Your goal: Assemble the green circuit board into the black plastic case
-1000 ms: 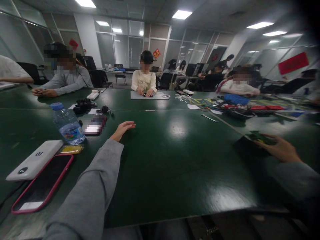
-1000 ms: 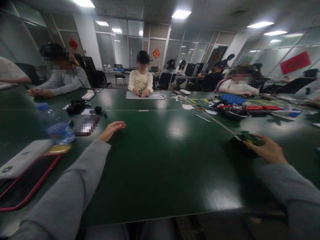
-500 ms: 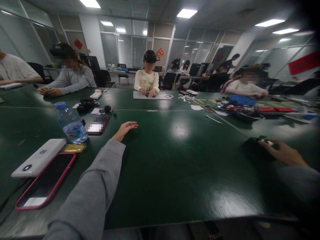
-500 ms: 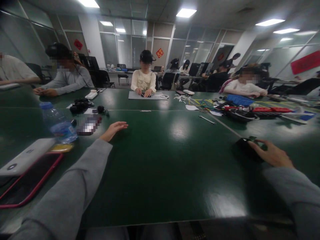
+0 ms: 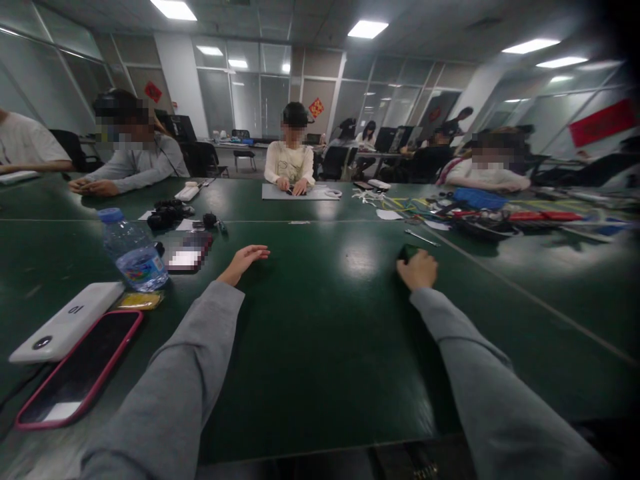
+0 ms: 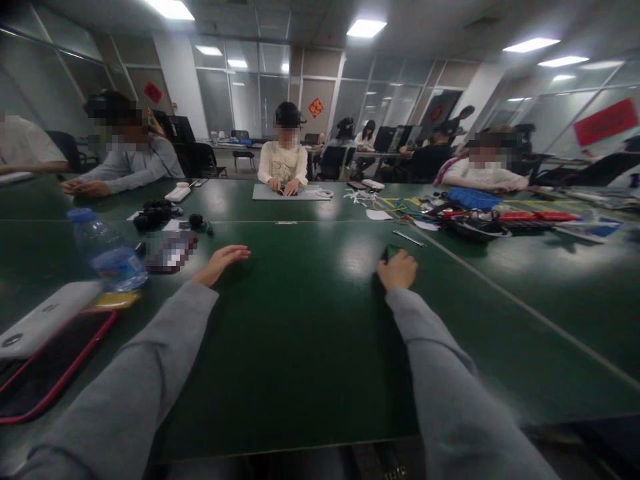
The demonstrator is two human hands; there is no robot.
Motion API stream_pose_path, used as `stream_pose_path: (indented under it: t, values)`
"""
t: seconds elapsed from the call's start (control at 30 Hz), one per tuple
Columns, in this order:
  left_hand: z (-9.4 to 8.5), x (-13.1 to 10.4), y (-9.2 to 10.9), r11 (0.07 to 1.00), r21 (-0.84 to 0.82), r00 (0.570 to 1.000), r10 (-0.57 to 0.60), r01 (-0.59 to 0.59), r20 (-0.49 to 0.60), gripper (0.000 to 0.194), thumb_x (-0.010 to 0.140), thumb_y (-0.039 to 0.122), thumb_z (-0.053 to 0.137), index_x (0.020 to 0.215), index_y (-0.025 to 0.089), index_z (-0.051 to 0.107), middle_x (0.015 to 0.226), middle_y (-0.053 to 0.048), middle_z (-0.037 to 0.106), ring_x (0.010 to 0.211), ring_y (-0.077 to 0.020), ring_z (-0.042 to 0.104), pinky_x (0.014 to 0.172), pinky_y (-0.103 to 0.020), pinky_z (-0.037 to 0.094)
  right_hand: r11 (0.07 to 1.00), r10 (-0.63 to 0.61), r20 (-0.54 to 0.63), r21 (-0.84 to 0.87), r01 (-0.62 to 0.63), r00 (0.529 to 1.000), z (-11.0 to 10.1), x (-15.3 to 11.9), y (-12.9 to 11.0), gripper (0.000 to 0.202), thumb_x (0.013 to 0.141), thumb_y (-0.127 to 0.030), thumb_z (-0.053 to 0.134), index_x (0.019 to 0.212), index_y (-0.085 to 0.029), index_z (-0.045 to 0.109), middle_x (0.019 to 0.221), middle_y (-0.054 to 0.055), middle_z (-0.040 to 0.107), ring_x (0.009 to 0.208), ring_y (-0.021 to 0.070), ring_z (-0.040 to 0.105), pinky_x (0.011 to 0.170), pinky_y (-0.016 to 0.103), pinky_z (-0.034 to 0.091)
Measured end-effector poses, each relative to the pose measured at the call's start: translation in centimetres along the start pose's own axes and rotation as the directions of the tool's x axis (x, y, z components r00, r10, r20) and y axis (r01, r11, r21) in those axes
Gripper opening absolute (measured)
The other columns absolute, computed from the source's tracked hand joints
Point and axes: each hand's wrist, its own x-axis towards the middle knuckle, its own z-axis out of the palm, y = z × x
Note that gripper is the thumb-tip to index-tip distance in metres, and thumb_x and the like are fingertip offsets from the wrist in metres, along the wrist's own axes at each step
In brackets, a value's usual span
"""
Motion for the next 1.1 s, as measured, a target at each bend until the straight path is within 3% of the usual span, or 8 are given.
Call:
stream_pose_path:
  t: [0.1, 0.2, 0.3, 0.37, 0.53, 0.9, 0.97, 1.1]
  values:
    - [-0.3, 0.6, -0.8, 1.0, -0.013, 0.998, 0.01, -0.011, -0.063, 0.041, 0.077, 0.045, 0.063, 0.105, 0.014, 0.066, 0.107, -0.013, 0.068, 0.097, -0.0226, 0.064, 0.096, -0.04, 0.041, 0.915, -0.323, -0.007, 0.255, 0.314, 0.946, 1.3, -3.3, -10.6, 0.043, 0.084, -0.025, 0.049, 0.121, -0.003, 0.047, 0.112, 0.021, 0.053, 0.107, 0.0291, 0.048, 0.094, 0.04, 0.038]
    - [-0.7, 1.2, -1.3, 0.999, -0.035, 0.983, -0.018, 0.012, -0.182, 0.044, 0.079, 0.051, 0.059, 0.107, 0.018, 0.064, 0.12, -0.012, 0.062, 0.106, -0.0224, 0.061, 0.094, -0.036, 0.041, 0.612, -0.698, -0.091, 0.439, 0.658, 0.71, 1.4, -6.5, -18.0, 0.039, 0.087, -0.029, 0.05, 0.123, -0.016, 0.05, 0.118, 0.013, 0.051, 0.109, 0.0253, 0.046, 0.094, 0.039, 0.04]
    - [-0.8, 1.4, -1.1, 0.994, -0.105, 0.952, -0.063, 0.033, -0.301, 0.048, 0.082, 0.056, 0.052, 0.111, 0.02, 0.062, 0.131, -0.01, 0.056, 0.113, -0.0222, 0.056, 0.092, -0.033, 0.042, 0.409, -0.848, -0.117, 0.474, 0.78, 0.517, 0.8, -8.6, -20.9, 0.043, 0.09, -0.033, 0.05, 0.133, -0.026, 0.044, 0.12, 0.009, 0.048, 0.108, 0.0237, 0.046, 0.09, 0.039, 0.042]
    - [-0.8, 1.2, -0.7, 0.988, -0.145, 0.948, -0.093, 0.05, -0.304, 0.052, 0.083, 0.061, 0.045, 0.111, 0.02, 0.061, 0.128, -0.01, 0.058, 0.114, -0.0232, 0.056, 0.091, -0.033, 0.043, 0.369, -0.878, -0.1, 0.484, 0.794, 0.469, 0.6, -9.1, -21.2, 0.047, 0.091, -0.037, 0.049, 0.136, -0.029, 0.04, 0.118, 0.009, 0.048, 0.107, 0.0233, 0.046, 0.087, 0.038, 0.043]
    - [-0.5, 0.7, 0.1, 0.98, -0.179, 0.969, -0.121, 0.083, -0.215, 0.052, 0.083, 0.06, 0.047, 0.108, 0.017, 0.063, 0.12, -0.012, 0.063, 0.112, -0.0239, 0.057, 0.095, -0.035, 0.041, 0.385, -0.866, -0.081, 0.52, 0.762, 0.493, 0.7, -8.7, -20.7, 0.043, 0.093, -0.042, 0.047, 0.134, -0.029, 0.043, 0.11, 0.008, 0.05, 0.101, 0.0221, 0.048, 0.085, 0.037, 0.043]
    - [0.1, 0.4, 0.1, 0.993, -0.108, 0.971, -0.078, 0.054, -0.227, 0.048, 0.082, 0.055, 0.053, 0.108, 0.016, 0.064, 0.118, -0.014, 0.064, 0.107, -0.023, 0.06, 0.095, -0.036, 0.041, 0.459, -0.854, -0.057, 0.386, 0.8, 0.518, 0.0, -9.1, -20.9, 0.043, 0.095, -0.042, 0.043, 0.137, -0.033, 0.039, 0.113, 0.009, 0.049, 0.101, 0.0236, 0.045, 0.081, 0.034, 0.04]
    - [0.0, 0.4, 0.0, 0.993, -0.106, 0.971, -0.075, 0.052, -0.227, 0.048, 0.082, 0.055, 0.053, 0.107, 0.016, 0.064, 0.118, -0.014, 0.064, 0.107, -0.023, 0.06, 0.096, -0.036, 0.041, 0.531, -0.818, -0.055, 0.309, 0.789, 0.573, -0.2, -9.1, -20.7, 0.042, 0.095, -0.04, 0.042, 0.136, -0.034, 0.04, 0.115, 0.01, 0.048, 0.103, 0.0249, 0.044, 0.082, 0.036, 0.038]
    - [-0.2, 0.5, -0.2, 0.993, -0.11, 0.977, -0.058, 0.035, -0.206, 0.048, 0.081, 0.055, 0.054, 0.108, 0.016, 0.064, 0.118, -0.013, 0.064, 0.107, -0.0231, 0.06, 0.096, -0.037, 0.04, 0.736, -0.663, -0.043, 0.144, 0.661, 0.747, -0.8, -9.0, -19.9, 0.037, 0.094, -0.038, 0.046, 0.128, -0.023, 0.049, 0.119, 0.015, 0.046, 0.107, 0.0294, 0.041, 0.083, 0.039, 0.035]
